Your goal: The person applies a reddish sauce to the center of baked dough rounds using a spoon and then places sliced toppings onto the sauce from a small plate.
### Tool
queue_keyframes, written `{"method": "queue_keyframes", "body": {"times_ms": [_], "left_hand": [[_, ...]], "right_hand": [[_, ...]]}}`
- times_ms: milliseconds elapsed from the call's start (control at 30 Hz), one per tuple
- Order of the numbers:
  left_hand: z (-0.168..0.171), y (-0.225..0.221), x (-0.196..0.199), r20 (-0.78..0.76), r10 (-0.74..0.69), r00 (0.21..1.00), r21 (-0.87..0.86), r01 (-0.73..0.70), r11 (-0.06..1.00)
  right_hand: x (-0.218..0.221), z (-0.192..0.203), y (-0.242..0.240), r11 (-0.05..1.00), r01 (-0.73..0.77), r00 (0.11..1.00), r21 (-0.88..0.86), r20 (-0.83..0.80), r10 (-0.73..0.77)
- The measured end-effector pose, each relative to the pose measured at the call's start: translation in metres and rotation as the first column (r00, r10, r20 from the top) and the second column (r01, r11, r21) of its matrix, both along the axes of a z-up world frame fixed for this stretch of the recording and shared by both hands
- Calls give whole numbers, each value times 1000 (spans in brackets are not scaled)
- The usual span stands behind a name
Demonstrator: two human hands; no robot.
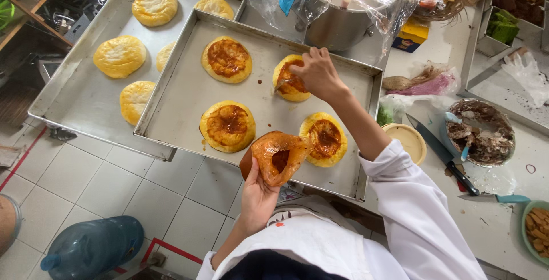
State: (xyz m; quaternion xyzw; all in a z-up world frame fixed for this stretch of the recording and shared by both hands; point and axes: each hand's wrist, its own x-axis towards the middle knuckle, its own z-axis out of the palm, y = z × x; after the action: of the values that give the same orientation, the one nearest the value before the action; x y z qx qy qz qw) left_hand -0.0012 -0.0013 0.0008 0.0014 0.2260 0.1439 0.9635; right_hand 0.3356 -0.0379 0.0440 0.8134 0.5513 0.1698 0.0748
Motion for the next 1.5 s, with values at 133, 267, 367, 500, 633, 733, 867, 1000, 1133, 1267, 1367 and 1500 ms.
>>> {"method": "queue_keyframes", "body": {"times_ms": [133,267,367,500,633,733,867,1000,1133,1267,1367,1500], "left_hand": [[2,0,1,-4,5,1000,-14,-5,1000],[6,0,0,4,4,1000,-17,-4,1000],[9,0,2,-37,13,999,-17,-13,1000],[11,1,2,-55,4,998,-21,-5,1000],[7,1,1,-45,7,999,-41,-9,999],[4,1,-1,-28,7,1000,-28,-8,1000],[-1,1,1,-7,12,1000,-30,-13,999],[2,1,-1,8,10,1000,-28,-10,1000],[3,2,0,-16,-2,1000,-33,2,999],[3,2,2,-51,6,999,-31,-7,999],[5,2,2,-21,-1,1000,-21,0,1000],[6,3,2,-31,-8,999,-16,8,1000]], "right_hand": [[7,11,-32,995,81,977,-56,-192,-91],[16,21,-71,991,127,981,-31,-141,-130],[21,6,-91,972,106,989,210,-120,-82],[30,-44,-94,906,307,902,291,-394,-179],[31,-83,-87,783,612,573,112,-746,-341],[26,-97,-78,668,742,375,49,-857,-354],[16,-109,-75,564,822,296,82,-907,-300],[10,-113,-87,625,779,282,-39,-869,-406],[11,-106,-122,638,766,465,74,-749,-472],[5,-108,-136,644,664,701,380,-616,-359],[12,-116,-135,528,807,514,264,-754,-409],[14,-123,-126,454,835,497,309,-778,-385]]}}
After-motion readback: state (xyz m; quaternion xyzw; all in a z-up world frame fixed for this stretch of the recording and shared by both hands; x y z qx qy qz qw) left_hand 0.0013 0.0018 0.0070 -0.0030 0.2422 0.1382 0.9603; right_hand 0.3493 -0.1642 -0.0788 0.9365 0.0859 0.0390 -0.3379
